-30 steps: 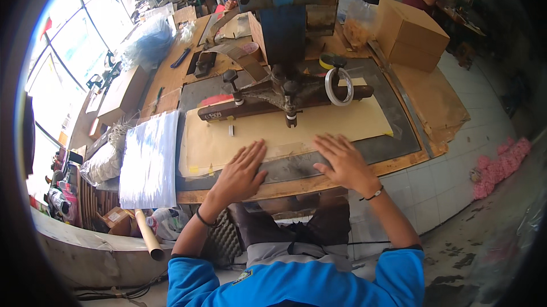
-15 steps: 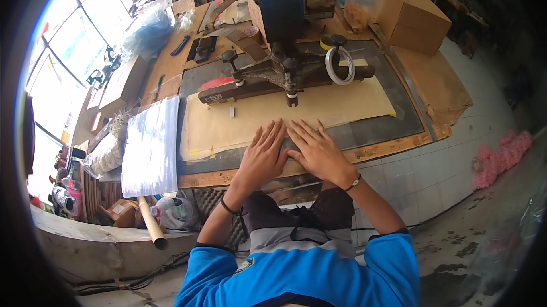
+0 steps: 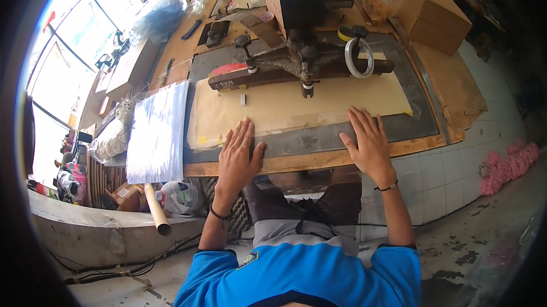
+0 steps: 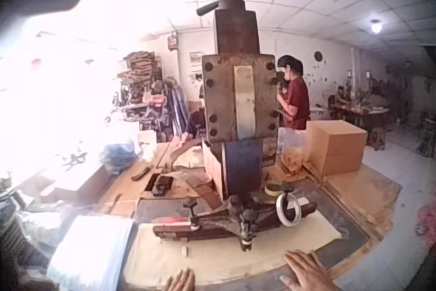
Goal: The person positions a translucent plastic sheet under a mechanical press, aligns a small component, and operates the press by hand to join them.
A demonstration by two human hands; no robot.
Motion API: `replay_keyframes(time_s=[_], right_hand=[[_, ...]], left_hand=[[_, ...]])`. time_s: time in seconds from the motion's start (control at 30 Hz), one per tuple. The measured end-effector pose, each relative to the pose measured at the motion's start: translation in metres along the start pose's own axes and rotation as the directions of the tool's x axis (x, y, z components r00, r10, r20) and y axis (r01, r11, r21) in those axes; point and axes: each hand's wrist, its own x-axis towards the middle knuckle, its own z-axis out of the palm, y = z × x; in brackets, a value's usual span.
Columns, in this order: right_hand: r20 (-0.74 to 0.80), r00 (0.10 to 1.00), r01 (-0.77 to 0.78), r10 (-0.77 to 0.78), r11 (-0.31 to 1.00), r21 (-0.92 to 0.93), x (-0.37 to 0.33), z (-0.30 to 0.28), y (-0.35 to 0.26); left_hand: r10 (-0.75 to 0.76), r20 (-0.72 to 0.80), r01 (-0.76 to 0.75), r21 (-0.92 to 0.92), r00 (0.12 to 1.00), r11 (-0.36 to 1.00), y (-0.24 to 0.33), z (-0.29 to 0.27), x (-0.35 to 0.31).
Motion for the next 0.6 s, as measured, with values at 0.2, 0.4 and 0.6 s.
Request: replay_keyframes(time_s=[0.2,0.4,0.6], right_hand=[[0.013,0.993,0.121,-0.12,0.991,-0.064,-0.006,-0.017,-0.012],[0.119,0.991,0.058,-0.06,0.998,0.026,0.021,-0.01,-0.006],[0.118,0.991,0.054,-0.056,0.998,0.02,0.058,0.016,0.018]], left_hand=[[0.165,0.098,-0.167,0.005,0.981,0.986,0.014,-0.012,-0.002],[0.259,0.13,-0.268,0.052,0.957,0.962,0.007,0.01,0.029],[0.257,0.13,-0.269,0.082,0.958,0.96,-0.01,0.03,0.071]])
